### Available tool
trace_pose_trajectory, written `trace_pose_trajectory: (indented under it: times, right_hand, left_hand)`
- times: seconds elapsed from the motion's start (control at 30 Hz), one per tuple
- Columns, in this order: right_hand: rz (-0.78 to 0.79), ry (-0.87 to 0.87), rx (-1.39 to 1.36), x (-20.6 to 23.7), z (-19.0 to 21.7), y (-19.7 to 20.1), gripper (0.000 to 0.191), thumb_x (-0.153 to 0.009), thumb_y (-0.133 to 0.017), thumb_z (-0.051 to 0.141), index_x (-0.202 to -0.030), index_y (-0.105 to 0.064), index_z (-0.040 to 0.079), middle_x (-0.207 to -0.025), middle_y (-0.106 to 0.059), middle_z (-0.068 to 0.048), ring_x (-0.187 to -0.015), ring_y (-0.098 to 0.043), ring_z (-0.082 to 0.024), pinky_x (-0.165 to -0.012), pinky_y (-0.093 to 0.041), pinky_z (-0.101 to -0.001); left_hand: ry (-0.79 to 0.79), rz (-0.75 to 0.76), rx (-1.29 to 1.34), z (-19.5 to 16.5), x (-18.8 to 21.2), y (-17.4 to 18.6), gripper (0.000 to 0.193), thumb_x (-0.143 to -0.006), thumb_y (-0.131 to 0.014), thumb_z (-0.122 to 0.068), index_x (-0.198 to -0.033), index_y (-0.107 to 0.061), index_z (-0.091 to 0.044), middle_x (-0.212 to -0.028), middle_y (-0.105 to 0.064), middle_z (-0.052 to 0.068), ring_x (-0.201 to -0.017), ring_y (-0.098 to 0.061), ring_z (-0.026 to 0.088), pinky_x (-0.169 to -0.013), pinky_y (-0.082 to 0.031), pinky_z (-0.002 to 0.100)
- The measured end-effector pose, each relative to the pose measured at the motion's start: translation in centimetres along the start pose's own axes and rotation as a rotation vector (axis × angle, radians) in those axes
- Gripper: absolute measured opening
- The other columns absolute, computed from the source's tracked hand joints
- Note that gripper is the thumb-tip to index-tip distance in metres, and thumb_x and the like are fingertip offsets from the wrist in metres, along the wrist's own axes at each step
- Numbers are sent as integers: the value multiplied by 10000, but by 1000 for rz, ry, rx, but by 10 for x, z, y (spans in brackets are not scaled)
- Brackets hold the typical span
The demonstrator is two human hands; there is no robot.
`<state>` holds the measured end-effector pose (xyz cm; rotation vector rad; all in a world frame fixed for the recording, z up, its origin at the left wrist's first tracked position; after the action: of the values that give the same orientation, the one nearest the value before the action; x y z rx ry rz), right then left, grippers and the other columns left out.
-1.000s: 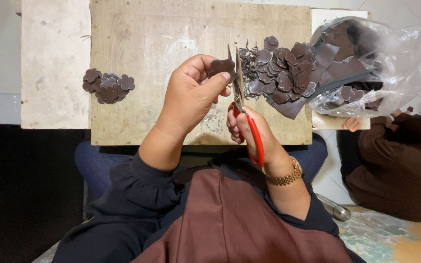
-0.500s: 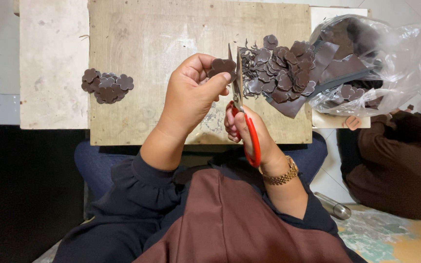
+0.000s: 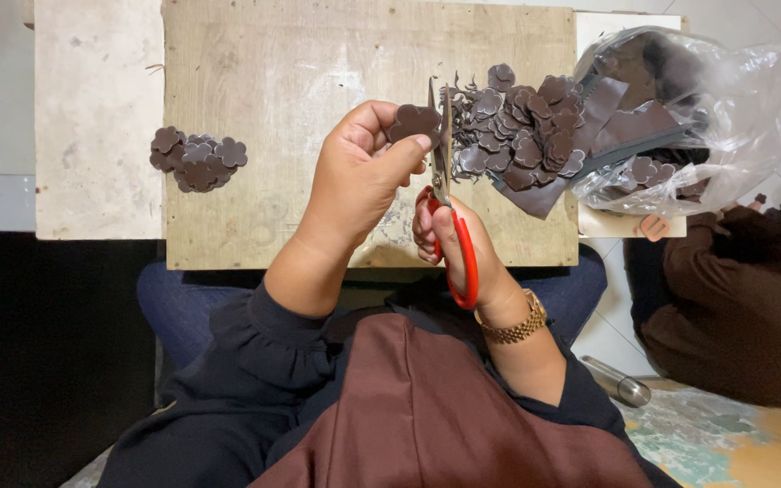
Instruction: The person uses red-handled scissors to cut flower-shaped pieces from a sheet of brown material. They hold the material with the left hand and cut with the right, placing finished pieces into a pile on the wooden board.
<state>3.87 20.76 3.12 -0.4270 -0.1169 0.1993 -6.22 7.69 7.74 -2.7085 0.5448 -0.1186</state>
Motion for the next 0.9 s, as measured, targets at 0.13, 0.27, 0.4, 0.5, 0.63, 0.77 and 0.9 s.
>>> trace_pose_trajectory:
  times: [0.13,0.27,0.4,0.5,0.63,0.77,0.9]
  right_hand:
    - [-14,-9,4,0,0,-1,423,-1083,-493,506,-999,-474,92,-834,-383,29,-709,-343,-65,-610,-319,-211]
    - [-27,-7,29,0,1,-2,443,-1077,-490,524,-993,-472,89,-823,-381,27,-694,-338,-66,-598,-316,-213]
    - [-29,-12,36,0,1,-4,448,-1072,-491,529,-991,-465,90,-825,-376,28,-695,-328,-63,-588,-304,-212]
    - [-19,-7,16,-1,0,-5,445,-1077,-495,525,-989,-459,91,-827,-373,27,-698,-327,-64,-594,-302,-214]
    - [-25,-16,44,-1,-1,-3,444,-1075,-482,526,-997,-465,90,-829,-380,27,-701,-330,-62,-594,-304,-210]
    - [-9,23,99,-2,-1,-2,443,-1081,-474,529,-1020,-472,90,-850,-395,24,-731,-352,-66,-632,-337,-216]
    - [0,26,68,-3,-2,-1,440,-1079,-480,530,-1025,-467,93,-852,-381,28,-733,-345,-64,-627,-332,-213]
  left_hand:
    - [-5,5,17,3,0,0,129,-951,-694,-67,-1060,-634,-31,-857,-678,-14,-722,-577,28,-631,-481,205]
    - [8,1,66,7,-2,1,136,-953,-694,-58,-1073,-641,-23,-853,-671,-8,-723,-569,36,-630,-463,209]
    - [-16,-12,111,8,-2,-1,166,-965,-690,-64,-1119,-649,-19,-956,-706,-2,-839,-631,53,-739,-515,223]
    - [37,-67,37,8,-2,0,176,-947,-686,-92,-1111,-651,-38,-942,-725,-1,-833,-679,66,-666,-514,227]
    - [-8,-68,27,6,-1,0,176,-960,-693,-90,-1121,-654,-30,-953,-729,15,-845,-689,79,-700,-543,240]
    - [-54,-37,63,7,-3,0,171,-970,-695,-66,-1123,-648,-6,-965,-730,36,-847,-687,85,-759,-575,253]
    - [-51,-35,70,10,-3,1,159,-976,-688,-54,-1116,-642,5,-973,-723,41,-835,-686,86,-770,-582,252]
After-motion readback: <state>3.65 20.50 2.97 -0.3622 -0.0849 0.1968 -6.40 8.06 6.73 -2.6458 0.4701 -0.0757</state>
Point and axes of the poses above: each hand's wrist, its own x-axis away from the middle knuckle, its own y-axis out of the back of the hand, z = x × y, the point moved 3 cm from there along -x, towards the middle knuckle
